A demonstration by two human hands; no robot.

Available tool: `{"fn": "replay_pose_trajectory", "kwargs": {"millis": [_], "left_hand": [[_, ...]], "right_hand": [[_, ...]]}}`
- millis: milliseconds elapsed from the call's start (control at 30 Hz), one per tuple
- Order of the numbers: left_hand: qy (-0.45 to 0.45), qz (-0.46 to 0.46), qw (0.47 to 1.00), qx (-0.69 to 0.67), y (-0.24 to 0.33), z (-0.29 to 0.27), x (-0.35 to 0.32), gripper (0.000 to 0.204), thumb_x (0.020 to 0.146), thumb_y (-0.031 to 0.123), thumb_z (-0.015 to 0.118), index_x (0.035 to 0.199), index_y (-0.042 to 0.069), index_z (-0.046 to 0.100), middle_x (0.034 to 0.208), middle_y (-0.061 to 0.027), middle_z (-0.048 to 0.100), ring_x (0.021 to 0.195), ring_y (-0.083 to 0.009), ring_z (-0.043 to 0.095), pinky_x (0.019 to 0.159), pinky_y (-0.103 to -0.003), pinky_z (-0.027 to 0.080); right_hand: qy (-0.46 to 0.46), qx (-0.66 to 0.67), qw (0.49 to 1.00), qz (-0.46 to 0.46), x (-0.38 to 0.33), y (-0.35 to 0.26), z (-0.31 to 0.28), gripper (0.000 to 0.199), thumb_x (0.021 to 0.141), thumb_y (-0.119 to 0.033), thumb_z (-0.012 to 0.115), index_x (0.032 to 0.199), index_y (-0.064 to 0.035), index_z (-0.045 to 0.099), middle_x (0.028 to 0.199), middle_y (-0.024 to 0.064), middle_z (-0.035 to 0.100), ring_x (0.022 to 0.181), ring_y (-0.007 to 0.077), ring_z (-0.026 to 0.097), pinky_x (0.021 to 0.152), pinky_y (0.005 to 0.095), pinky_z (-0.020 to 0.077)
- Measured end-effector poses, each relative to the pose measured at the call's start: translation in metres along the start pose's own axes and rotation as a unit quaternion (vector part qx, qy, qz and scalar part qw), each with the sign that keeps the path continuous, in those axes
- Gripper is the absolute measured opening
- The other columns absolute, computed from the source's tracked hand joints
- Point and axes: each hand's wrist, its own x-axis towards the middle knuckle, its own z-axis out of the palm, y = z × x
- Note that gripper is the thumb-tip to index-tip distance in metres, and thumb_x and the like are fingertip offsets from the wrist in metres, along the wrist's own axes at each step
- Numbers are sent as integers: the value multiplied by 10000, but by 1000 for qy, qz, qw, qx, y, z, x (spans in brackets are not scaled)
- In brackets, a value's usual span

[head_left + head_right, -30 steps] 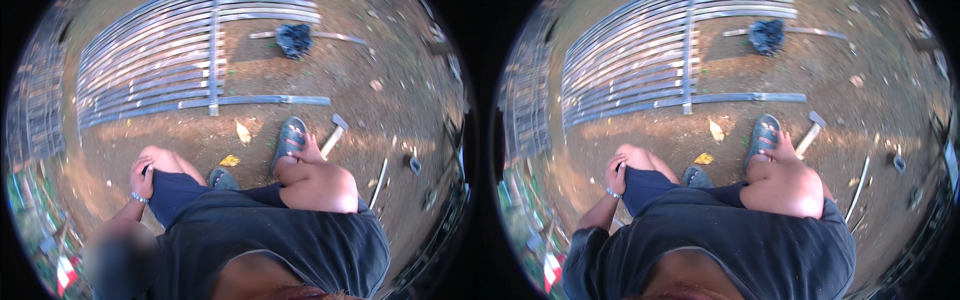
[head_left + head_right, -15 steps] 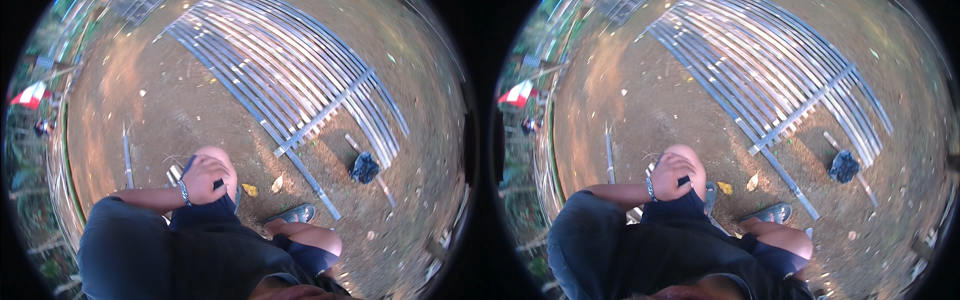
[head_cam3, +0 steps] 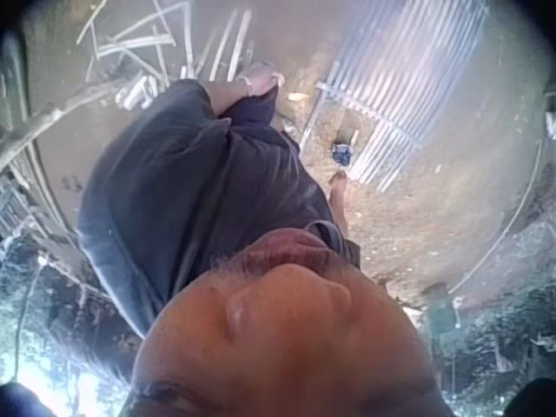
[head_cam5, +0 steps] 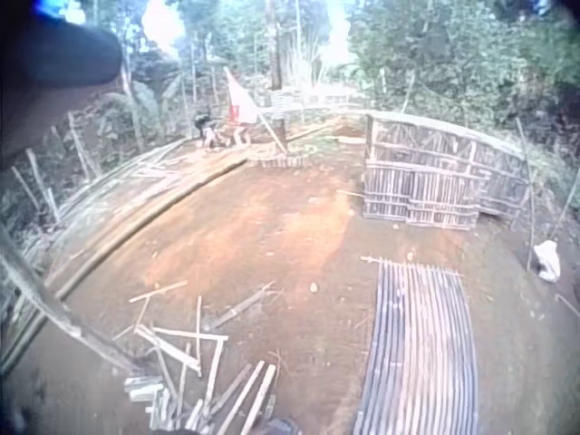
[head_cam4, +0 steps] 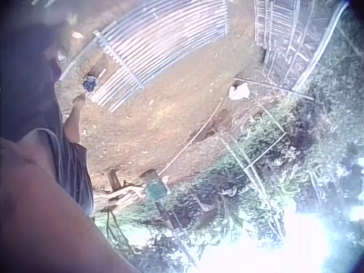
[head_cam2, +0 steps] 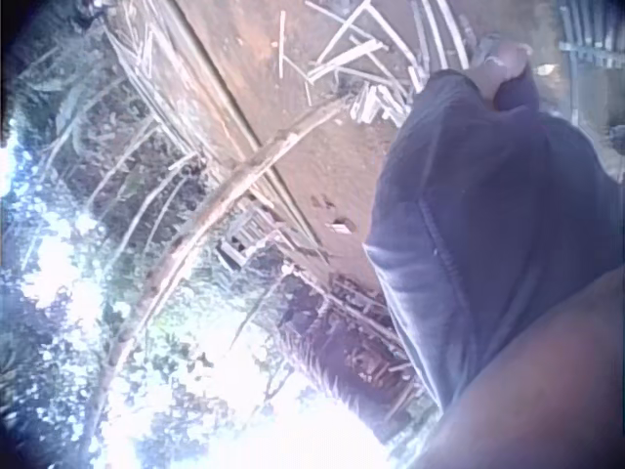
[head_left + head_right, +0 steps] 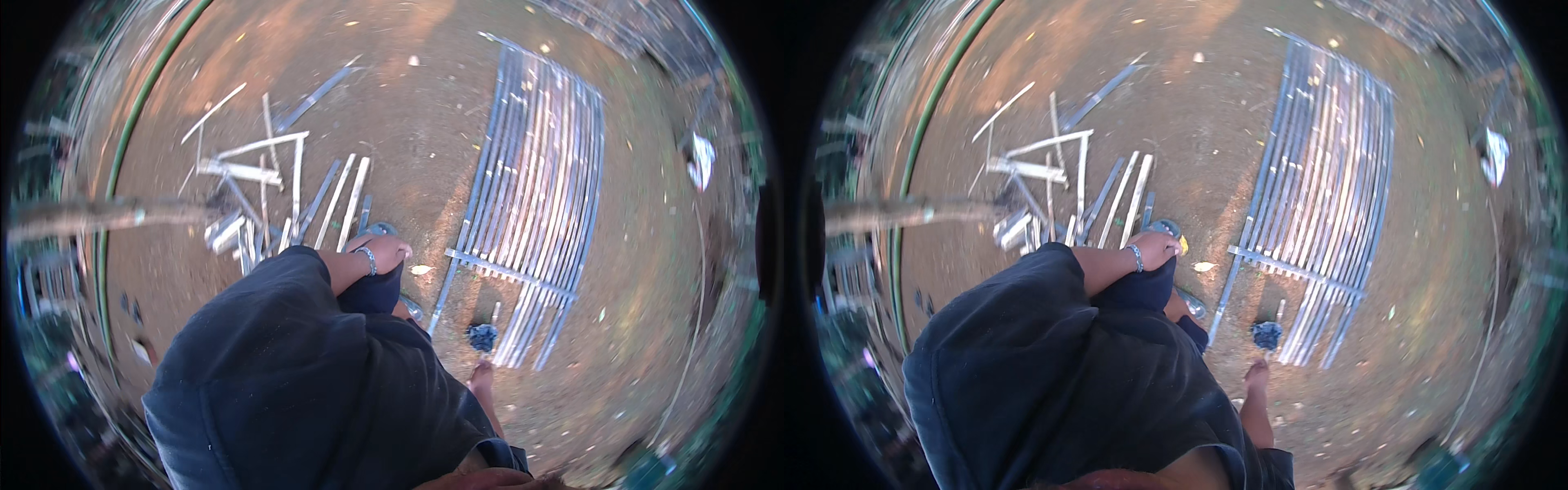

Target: The person assembles a bamboo structure by arranging thin bamboo strips on the ground and securing them to a frame using a hammer and nails. The person repeatedly hammers nails into the intersections of the strips and frame, adjusts the alignment of the strips, and moves around the structure to access different sections.

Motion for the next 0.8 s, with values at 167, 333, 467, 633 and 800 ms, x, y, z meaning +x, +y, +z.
{"fn": "replay_pose_trajectory", "kwargs": {"millis": [167,333,467,633,800], "left_hand": [[176,-33,975,-130,-26,-17,-59,233,902,227,560,977,104,742,982,-141,722,980,-332,664,884,-427,502],[248,-333,899,-137,-69,-8,-168,292,861,339,649,882,61,738,948,-183,699,931,-374,645,862,-441,508],[23,-522,847,-98,-152,110,-262,410,844,386,554,872,23,741,955,-242,694,978,-399,652,860,-458,511],[-3,-560,799,-220,-106,152,-269,420,805,426,657,872,23,753,965,-254,699,979,-389,673,849,-444,523],[149,-431,805,-380,-104,166,-169,488,810,475,635,1040,52,711,1026,-207,704,1015,-384,662,873,-439,504]], "right_hand": [[-4,299,942,151,32,-141,-217,337,893,-8,386,1152,-109,577,663,0,450,538,111,452,443,265,389],[-41,224,970,90,57,-225,-250,305,896,-25,407,1108,-114,606,679,-13,453,533,100,421,453,273,397],[-207,169,961,68,79,-274,-220,250,870,-29,467,1054,-42,636,620,-24,447,508,78,432,409,260,408],[-266,-8,959,-101,130,-321,-209,264,914,-42,500,1163,-28,587,729,46,608,644,147,602,568,261,512],[-309,193,930,60,171,-457,-236,302,940,-88,533,1237,-33,537,823,77,649,710,175,637,613,262,527]]}}
